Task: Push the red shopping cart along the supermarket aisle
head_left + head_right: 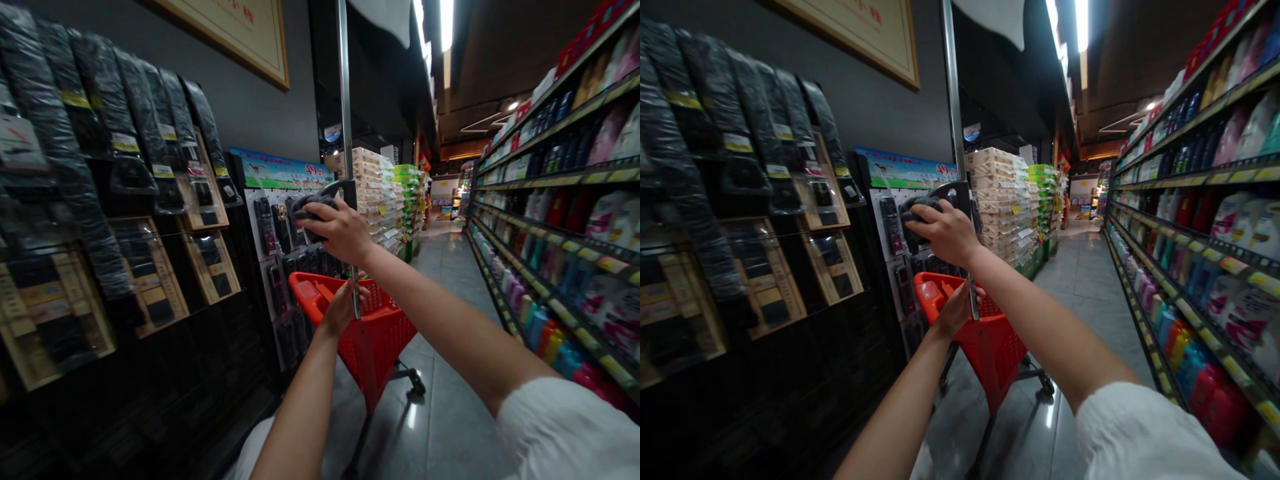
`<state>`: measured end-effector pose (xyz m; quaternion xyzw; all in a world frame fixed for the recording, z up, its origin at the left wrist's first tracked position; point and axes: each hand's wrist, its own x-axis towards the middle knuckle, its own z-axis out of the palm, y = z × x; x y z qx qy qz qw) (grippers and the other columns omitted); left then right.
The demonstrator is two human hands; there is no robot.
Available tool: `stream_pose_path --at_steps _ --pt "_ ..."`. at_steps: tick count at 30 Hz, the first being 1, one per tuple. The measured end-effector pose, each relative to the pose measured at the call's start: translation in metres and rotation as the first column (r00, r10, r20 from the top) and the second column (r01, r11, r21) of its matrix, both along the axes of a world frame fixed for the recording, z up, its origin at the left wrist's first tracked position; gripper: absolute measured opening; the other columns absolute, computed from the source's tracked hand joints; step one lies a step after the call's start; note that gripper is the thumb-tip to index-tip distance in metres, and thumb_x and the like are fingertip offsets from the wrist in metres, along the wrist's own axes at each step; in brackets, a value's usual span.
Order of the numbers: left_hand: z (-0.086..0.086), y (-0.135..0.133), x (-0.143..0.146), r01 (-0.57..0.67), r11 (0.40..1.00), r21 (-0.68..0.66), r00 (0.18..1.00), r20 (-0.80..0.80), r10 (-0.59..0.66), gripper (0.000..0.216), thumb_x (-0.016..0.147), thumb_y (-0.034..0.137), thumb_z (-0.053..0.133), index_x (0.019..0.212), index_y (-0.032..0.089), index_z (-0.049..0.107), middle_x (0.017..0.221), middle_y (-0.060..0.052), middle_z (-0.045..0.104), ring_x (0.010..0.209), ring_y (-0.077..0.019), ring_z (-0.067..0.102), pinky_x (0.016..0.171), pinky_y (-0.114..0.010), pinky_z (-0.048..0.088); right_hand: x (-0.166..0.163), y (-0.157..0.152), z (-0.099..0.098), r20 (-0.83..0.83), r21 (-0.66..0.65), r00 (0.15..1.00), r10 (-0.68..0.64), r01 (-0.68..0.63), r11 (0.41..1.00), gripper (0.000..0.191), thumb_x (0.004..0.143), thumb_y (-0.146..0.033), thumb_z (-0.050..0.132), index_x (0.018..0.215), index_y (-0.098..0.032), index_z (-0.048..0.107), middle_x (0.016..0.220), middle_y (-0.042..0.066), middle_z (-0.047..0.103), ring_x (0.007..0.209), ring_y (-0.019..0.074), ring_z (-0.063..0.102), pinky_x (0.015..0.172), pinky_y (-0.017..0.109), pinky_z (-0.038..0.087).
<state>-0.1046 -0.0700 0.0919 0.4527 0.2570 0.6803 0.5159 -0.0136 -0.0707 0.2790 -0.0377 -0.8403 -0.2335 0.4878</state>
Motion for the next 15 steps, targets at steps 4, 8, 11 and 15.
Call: stream_pose_path --at_steps 4,8,11,15 --pt "0.002 0.000 -0.001 -0.002 0.999 -0.032 1.000 -0.001 0.002 0.048 0.076 0.052 0.072 0.106 0.015 0.069 0.071 -0.004 0.068 0.057 -0.0103 0.059 0.054 -0.020 0.042 0.016 0.019 -0.027 0.057 0.041 0.998 -0.032 0.030 0.999 0.055 0.086 -0.007 0.050 0.131 -0.038 0.057 0.144 -0.005 0.050 0.117 0.0235 0.050 0.101 0.043 0.039" --pt "0.004 -0.002 0.000 -0.021 0.999 -0.033 0.999 -0.025 0.020 0.060 0.073 0.057 0.072 0.115 0.014 0.066 0.072 -0.003 0.068 0.058 -0.0109 0.059 0.057 -0.022 0.042 0.042 0.047 -0.042 -0.009 0.017 0.998 -0.066 0.066 0.998 0.052 0.083 -0.009 0.054 0.131 -0.031 0.059 0.141 0.001 0.054 0.120 0.0243 0.051 0.102 0.043 0.039" --pt "0.004 -0.002 0.002 -0.038 0.999 -0.034 0.999 -0.037 0.037 0.064 0.071 0.058 0.073 0.117 0.013 0.065 0.070 -0.002 0.067 0.057 -0.0106 0.058 0.058 -0.022 0.042 0.045 0.052 -0.038 -0.095 -0.049 0.991 -0.099 0.094 0.994 0.054 0.082 -0.008 0.054 0.133 -0.027 0.057 0.139 0.004 0.054 0.122 0.0253 0.049 0.102 0.043 0.038" --pt "0.002 0.001 0.003 -0.043 0.998 -0.043 0.998 -0.038 0.041 0.057 0.074 0.056 0.071 0.114 0.015 0.066 0.072 -0.002 0.068 0.059 -0.0114 0.059 0.059 -0.022 0.042 0.029 0.038 -0.034 -0.151 -0.159 0.976 -0.154 0.130 0.979 0.060 0.082 -0.008 0.053 0.138 -0.029 0.053 0.141 0.004 0.051 0.125 0.0279 0.046 0.104 0.046 0.037"
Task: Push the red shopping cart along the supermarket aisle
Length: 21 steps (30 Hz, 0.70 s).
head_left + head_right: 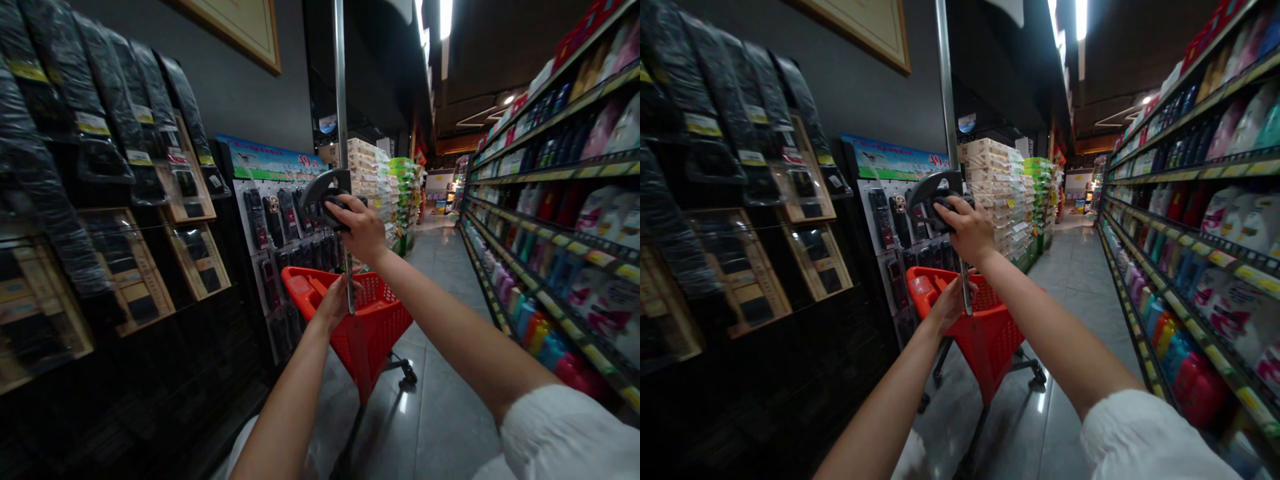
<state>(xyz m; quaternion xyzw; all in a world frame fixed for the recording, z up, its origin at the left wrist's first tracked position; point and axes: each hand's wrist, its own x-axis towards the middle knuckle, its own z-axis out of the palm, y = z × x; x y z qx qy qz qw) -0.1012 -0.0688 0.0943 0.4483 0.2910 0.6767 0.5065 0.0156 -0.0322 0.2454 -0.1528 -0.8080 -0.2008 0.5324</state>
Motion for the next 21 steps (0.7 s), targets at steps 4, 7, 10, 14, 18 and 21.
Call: stream_pose_path --at_steps 4,7,10,14,18,21 --pt "0.009 -0.007 -0.008 0.015 0.997 -0.078 0.999 -0.034 -0.018 0.047 0.079 0.054 0.067 0.106 0.016 0.067 0.077 -0.006 0.072 0.069 -0.0160 0.066 0.069 -0.026 0.047 -0.004 -0.005 -0.017 0.049 -0.011 0.999 0.016 -0.016 1.000 0.062 0.083 -0.009 0.052 0.142 -0.029 0.047 0.145 0.004 0.047 0.125 0.0270 0.045 0.106 0.043 0.036" --pt "0.022 -0.018 -0.021 0.069 0.983 -0.172 0.976 -0.190 -0.102 0.044 0.080 0.051 0.067 0.107 0.017 0.068 0.087 -0.010 0.074 0.081 -0.0196 0.069 0.074 -0.028 0.049 0.003 0.004 -0.039 0.045 0.004 0.998 0.043 -0.043 0.999 0.058 0.085 -0.011 0.052 0.141 -0.029 0.049 0.145 0.005 0.046 0.126 0.0258 0.044 0.107 0.042 0.036" --pt "0.029 -0.025 -0.032 0.070 0.977 -0.201 0.933 -0.332 -0.135 0.048 0.073 0.050 0.075 0.106 0.016 0.070 0.095 -0.011 0.075 0.088 -0.0207 0.069 0.079 -0.030 0.050 0.008 0.015 -0.066 0.046 -0.029 0.999 0.026 -0.025 0.999 0.053 0.086 -0.011 0.052 0.135 -0.032 0.056 0.138 0.006 0.049 0.123 0.0267 0.046 0.104 0.042 0.039" --pt "0.020 -0.020 -0.043 0.017 0.991 -0.131 0.899 -0.432 -0.072 0.055 0.066 0.054 0.078 0.101 0.013 0.072 0.091 -0.010 0.074 0.085 -0.0210 0.069 0.082 -0.033 0.051 0.009 0.016 -0.110 0.091 -0.066 0.995 0.027 -0.021 0.998 0.047 0.087 -0.014 0.054 0.129 -0.035 0.062 0.129 0.007 0.054 0.112 0.0271 0.050 0.096 0.042 0.044" --pt "0.012 -0.012 -0.064 -0.115 0.993 0.005 0.759 -0.644 0.091 0.050 0.065 0.058 0.075 0.084 0.012 0.075 0.079 -0.007 0.074 0.077 -0.0216 0.068 0.079 -0.035 0.053 0.015 0.012 -0.150 0.191 -0.114 0.981 0.046 -0.024 0.993 0.048 0.085 -0.012 0.055 0.127 -0.035 0.064 0.127 0.007 0.056 0.103 0.0266 0.051 0.090 0.042 0.047" --pt "0.008 -0.013 -0.091 -0.294 0.939 0.181 0.515 -0.797 0.315 0.039 0.075 0.052 0.066 0.081 0.014 0.076 0.086 -0.009 0.076 0.087 -0.0243 0.068 0.086 -0.037 0.051 0.018 0.011 -0.171 0.271 -0.191 0.960 0.072 -0.019 0.981 0.052 0.081 -0.010 0.058 0.125 -0.037 0.064 0.130 0.006 0.056 0.102 0.0260 0.052 0.089 0.042 0.047"
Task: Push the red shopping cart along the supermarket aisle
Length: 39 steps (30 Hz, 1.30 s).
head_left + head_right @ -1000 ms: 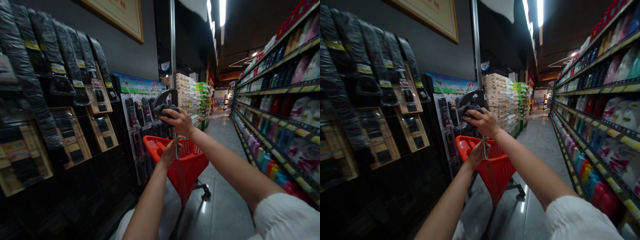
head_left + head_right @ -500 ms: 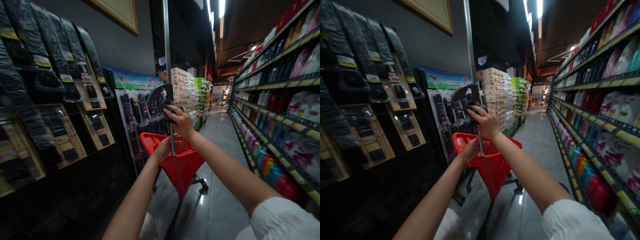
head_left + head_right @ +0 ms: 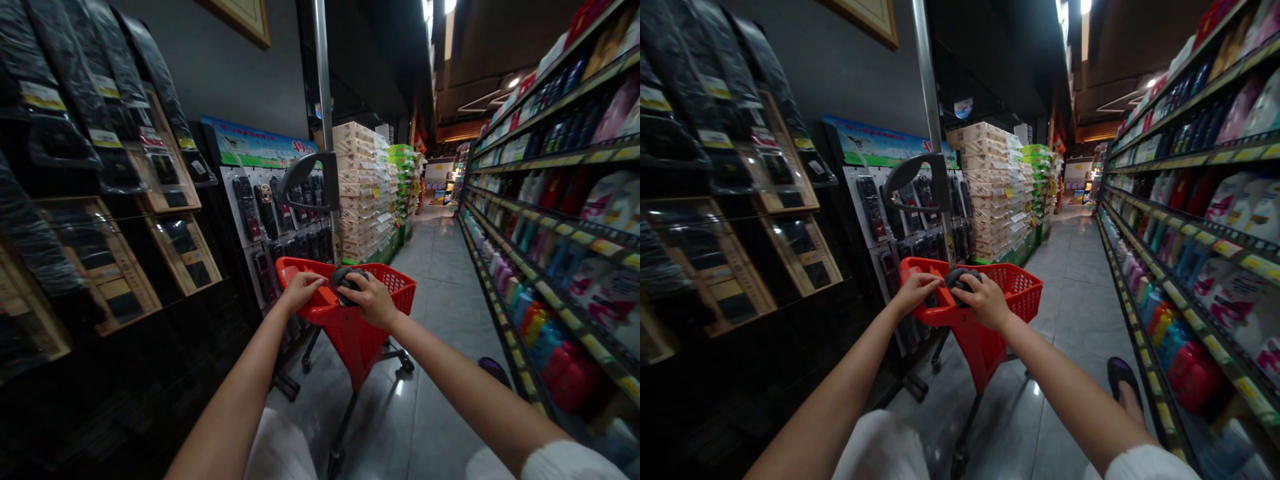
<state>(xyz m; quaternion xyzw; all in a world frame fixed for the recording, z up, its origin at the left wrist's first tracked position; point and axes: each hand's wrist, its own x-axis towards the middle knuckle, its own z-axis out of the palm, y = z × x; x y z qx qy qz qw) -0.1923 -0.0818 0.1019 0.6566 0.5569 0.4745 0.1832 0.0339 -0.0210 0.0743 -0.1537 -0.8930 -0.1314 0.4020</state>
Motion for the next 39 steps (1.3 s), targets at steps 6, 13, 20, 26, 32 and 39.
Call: stream_pose_path --at_steps 6,13,20,26,32,39 --pt "-0.015 -0.004 -0.026 -0.195 0.979 0.060 0.913 -0.353 0.204 0.034 0.084 0.037 0.047 0.077 0.021 0.077 0.096 -0.005 0.077 0.122 -0.0263 0.057 0.106 -0.042 0.039 -0.012 -0.019 -0.037 -0.035 -0.238 0.999 0.004 -0.013 0.971 0.057 0.075 -0.006 0.057 0.124 -0.033 0.065 0.130 0.006 0.056 0.105 0.0266 0.053 0.088 0.041 0.049" --pt "-0.016 -0.003 -0.004 -0.244 0.968 0.055 0.840 -0.487 0.240 0.039 0.088 0.035 0.040 0.081 0.024 0.077 0.095 -0.001 0.077 0.118 -0.0218 0.059 0.104 -0.036 0.039 -0.019 -0.049 -0.078 -0.261 -0.411 0.958 0.117 -0.220 0.885 0.070 0.069 -0.002 0.051 0.132 -0.032 0.059 0.134 0.003 0.055 0.116 0.0228 0.053 0.099 0.038 0.045" --pt "-0.015 -0.003 0.025 -0.304 0.946 0.109 0.701 -0.647 0.300 0.046 0.089 0.036 0.037 0.059 0.019 0.068 0.066 -0.006 0.069 0.070 -0.0195 0.058 0.073 -0.033 0.039 -0.010 -0.012 -0.106 -0.608 -0.560 0.747 -0.271 -0.160 0.813 0.058 0.071 -0.004 0.045 0.120 -0.028 0.066 0.121 0.006 0.059 0.112 0.0216 0.057 0.100 0.040 0.046" --pt "-0.015 0.006 0.042 -0.290 0.944 0.157 0.659 -0.683 0.315 0.047 0.090 0.037 0.035 0.055 0.020 0.062 0.061 -0.006 0.065 0.065 -0.0191 0.054 0.066 -0.032 0.033 -0.004 -0.010 -0.099 -0.557 -0.518 0.818 -0.145 -0.206 0.830 0.058 0.069 -0.005 0.049 0.117 -0.033 0.068 0.128 0.003 0.058 0.117 0.0230 0.056 0.102 0.042 0.046" --pt "-0.011 0.005 0.052 -0.316 0.939 0.135 0.643 -0.698 0.316 0.046 0.090 0.037 0.035 0.053 0.020 0.056 0.062 -0.006 0.064 0.066 -0.0195 0.055 0.067 -0.032 0.032 0.008 0.008 -0.105 -0.583 -0.611 0.756 -0.300 -0.164 0.775 0.055 0.070 -0.006 0.046 0.116 -0.028 0.068 0.118 0.005 0.063 0.110 0.0215 0.060 0.100 0.041 0.048" --pt "-0.014 -0.002 0.080 -0.356 0.926 0.123 0.677 -0.649 0.347 0.044 0.090 0.035 0.035 0.053 0.019 0.053 0.063 -0.007 0.063 0.069 -0.0209 0.056 0.073 -0.034 0.036 0.010 -0.020 -0.104 -0.646 -0.480 0.747 -0.158 -0.237 0.845 0.052 0.071 -0.005 0.050 0.111 -0.032 0.070 0.116 0.004 0.061 0.111 0.0212 0.059 0.098 0.038 0.048"
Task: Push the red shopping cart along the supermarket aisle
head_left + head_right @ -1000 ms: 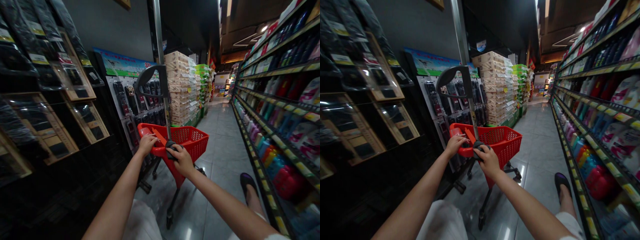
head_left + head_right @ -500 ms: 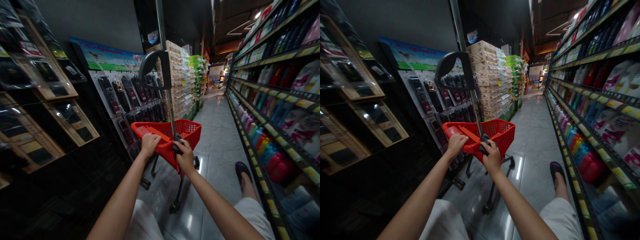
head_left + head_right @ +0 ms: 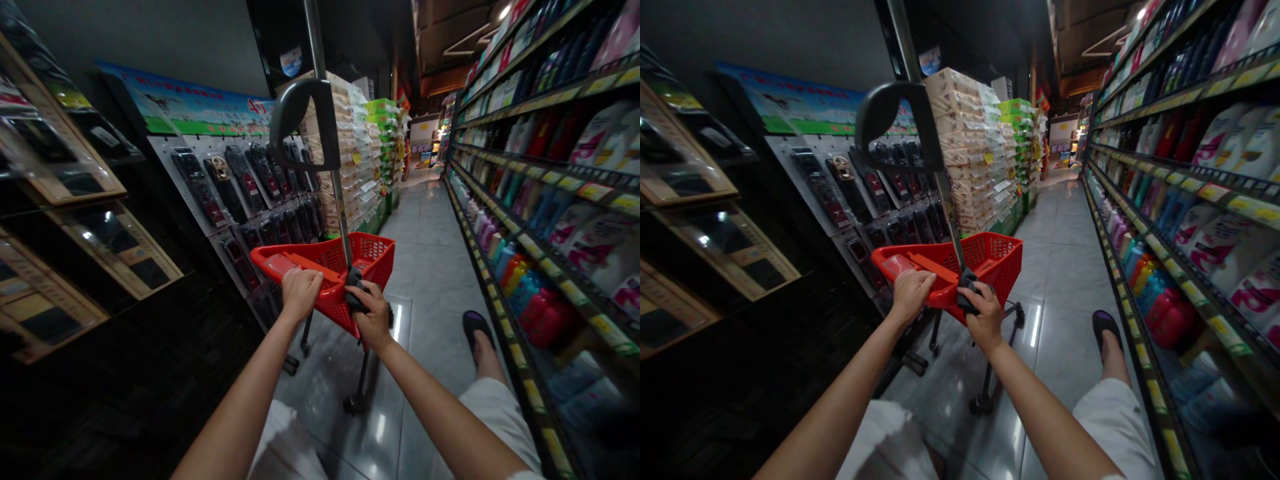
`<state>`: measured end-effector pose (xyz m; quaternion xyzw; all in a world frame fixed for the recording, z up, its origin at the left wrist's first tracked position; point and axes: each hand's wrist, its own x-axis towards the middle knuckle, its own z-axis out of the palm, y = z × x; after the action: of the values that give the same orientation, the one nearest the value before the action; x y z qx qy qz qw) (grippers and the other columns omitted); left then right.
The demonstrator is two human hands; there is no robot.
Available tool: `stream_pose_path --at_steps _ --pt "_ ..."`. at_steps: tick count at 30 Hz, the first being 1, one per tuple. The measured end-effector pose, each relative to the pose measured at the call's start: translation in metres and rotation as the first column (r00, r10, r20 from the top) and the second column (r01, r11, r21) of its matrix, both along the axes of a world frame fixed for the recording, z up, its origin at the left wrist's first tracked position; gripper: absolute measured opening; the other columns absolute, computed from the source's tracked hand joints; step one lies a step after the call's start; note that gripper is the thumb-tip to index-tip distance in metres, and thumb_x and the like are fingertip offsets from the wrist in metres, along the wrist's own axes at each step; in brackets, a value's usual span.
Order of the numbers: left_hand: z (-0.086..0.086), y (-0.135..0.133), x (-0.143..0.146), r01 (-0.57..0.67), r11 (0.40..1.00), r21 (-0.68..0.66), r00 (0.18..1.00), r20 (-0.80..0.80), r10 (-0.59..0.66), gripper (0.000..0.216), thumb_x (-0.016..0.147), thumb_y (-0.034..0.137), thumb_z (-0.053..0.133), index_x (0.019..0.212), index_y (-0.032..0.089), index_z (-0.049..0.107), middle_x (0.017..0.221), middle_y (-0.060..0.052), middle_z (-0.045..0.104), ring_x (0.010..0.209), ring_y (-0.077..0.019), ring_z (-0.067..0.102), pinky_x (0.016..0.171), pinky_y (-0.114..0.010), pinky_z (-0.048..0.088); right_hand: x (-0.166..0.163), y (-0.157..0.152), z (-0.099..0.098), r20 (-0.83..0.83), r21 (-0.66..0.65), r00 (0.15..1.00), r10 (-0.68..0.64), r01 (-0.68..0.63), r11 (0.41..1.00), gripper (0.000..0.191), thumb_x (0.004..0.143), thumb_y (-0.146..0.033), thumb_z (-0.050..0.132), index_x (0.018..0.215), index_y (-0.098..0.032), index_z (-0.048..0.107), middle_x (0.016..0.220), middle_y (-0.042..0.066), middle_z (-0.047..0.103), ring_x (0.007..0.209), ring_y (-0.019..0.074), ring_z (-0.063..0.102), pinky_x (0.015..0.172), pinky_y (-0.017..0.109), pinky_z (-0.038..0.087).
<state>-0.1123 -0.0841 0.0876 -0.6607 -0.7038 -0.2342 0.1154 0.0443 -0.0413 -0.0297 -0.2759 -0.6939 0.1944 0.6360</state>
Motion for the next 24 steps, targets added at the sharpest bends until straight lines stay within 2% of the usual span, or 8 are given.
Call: stream_pose_path --at_steps 4,6,9,12,15,20,22,24 --pt "0.003 -0.005 -0.003 0.255 0.967 -0.004 0.961 0.115 -0.253 0.043 0.092 0.036 0.035 0.062 0.019 0.059 0.071 -0.006 0.066 0.073 -0.0188 0.058 0.078 -0.032 0.042 0.023 0.013 0.005 0.000 -0.058 0.999 -0.044 0.044 0.997 0.050 0.074 -0.006 0.048 0.112 -0.030 0.070 0.115 0.005 0.062 0.110 0.0220 0.059 0.097 0.041 0.049" --pt "0.006 -0.003 -0.015 0.345 0.937 0.054 0.922 0.170 -0.349 0.042 0.093 0.037 0.034 0.070 0.018 0.063 0.082 -0.007 0.067 0.081 -0.0188 0.061 0.080 -0.031 0.045 0.035 0.014 0.014 0.067 0.002 0.998 0.002 -0.002 1.000 0.053 0.075 -0.007 0.049 0.117 -0.031 0.068 0.118 0.005 0.062 0.111 0.0220 0.059 0.097 0.040 0.049" --pt "0.008 0.009 -0.036 0.220 0.964 0.149 0.966 0.103 -0.236 0.037 0.091 0.037 0.039 0.090 0.017 0.070 0.101 -0.010 0.070 0.099 -0.0226 0.061 0.094 -0.037 0.044 0.047 0.008 0.029 0.277 0.136 0.955 0.107 -0.149 0.979 0.064 0.075 -0.008 0.051 0.134 -0.032 0.056 0.130 0.004 0.059 0.117 0.0216 0.058 0.099 0.038 0.048" --pt "0.007 0.023 -0.048 0.079 0.994 0.078 0.997 0.018 -0.081 0.038 0.092 0.035 0.038 0.103 0.020 0.071 0.115 -0.009 0.070 0.116 -0.0270 0.057 0.104 -0.044 0.038 0.050 0.010 0.039 0.380 0.094 0.918 0.108 -0.155 0.983 0.064 0.078 -0.008 0.049 0.137 -0.033 0.053 0.136 0.002 0.058 0.119 0.0208 0.057 0.099 0.037 0.047" --pt "0.005 0.032 -0.047 0.009 1.000 0.019 0.998 -0.059 -0.008 0.041 0.093 0.034 0.035 0.102 0.021 0.073 0.115 -0.009 0.071 0.119 -0.0287 0.056 0.108 -0.046 0.034 0.047 0.016 0.044 0.333 0.021 0.935 0.123 -0.137 0.990 0.059 0.078 -0.007 0.048 0.130 -0.032 0.059 0.132 0.001 0.061 0.118 0.0204 0.059 0.099 0.039 0.048" --pt "0.006 0.037 -0.041 -0.009 1.000 0.001 0.991 -0.132 0.009 0.044 0.093 0.033 0.032 0.099 0.020 0.072 0.109 -0.009 0.072 0.106 -0.0268 0.062 0.104 -0.043 0.037 0.039 0.001 0.052 0.307 0.080 0.928 0.210 -0.245 0.966 0.057 0.074 -0.006 0.051 0.124 -0.031 0.063 0.129 0.002 0.063 0.118 0.0206 0.058 0.101 0.040 0.045" --pt "0.007 0.037 -0.040 -0.005 1.000 -0.004 0.991 -0.137 0.004 0.044 0.093 0.034 0.031 0.099 0.019 0.072 0.110 -0.010 0.072 0.106 -0.0268 0.061 0.103 -0.042 0.037 0.038 -0.002 0.046 0.270 0.095 0.935 0.229 -0.263 0.960 0.055 0.074 -0.006 0.052 0.121 -0.031 0.065 0.129 0.002 0.062 0.118 0.0203 0.059 0.102 0.039 0.045" --pt "0.007 0.037 -0.040 0.007 1.000 -0.009 0.991 -0.133 -0.008 0.043 0.093 0.034 0.031 0.099 0.020 0.072 0.111 -0.009 0.072 0.107 -0.0262 0.061 0.104 -0.042 0.036 0.035 0.007 0.031 0.140 0.074 0.970 0.196 -0.208 0.975 0.053 0.075 -0.006 0.052 0.119 -0.031 0.066 0.126 0.003 0.062 0.117 0.0199 0.058 0.102 0.038 0.045"
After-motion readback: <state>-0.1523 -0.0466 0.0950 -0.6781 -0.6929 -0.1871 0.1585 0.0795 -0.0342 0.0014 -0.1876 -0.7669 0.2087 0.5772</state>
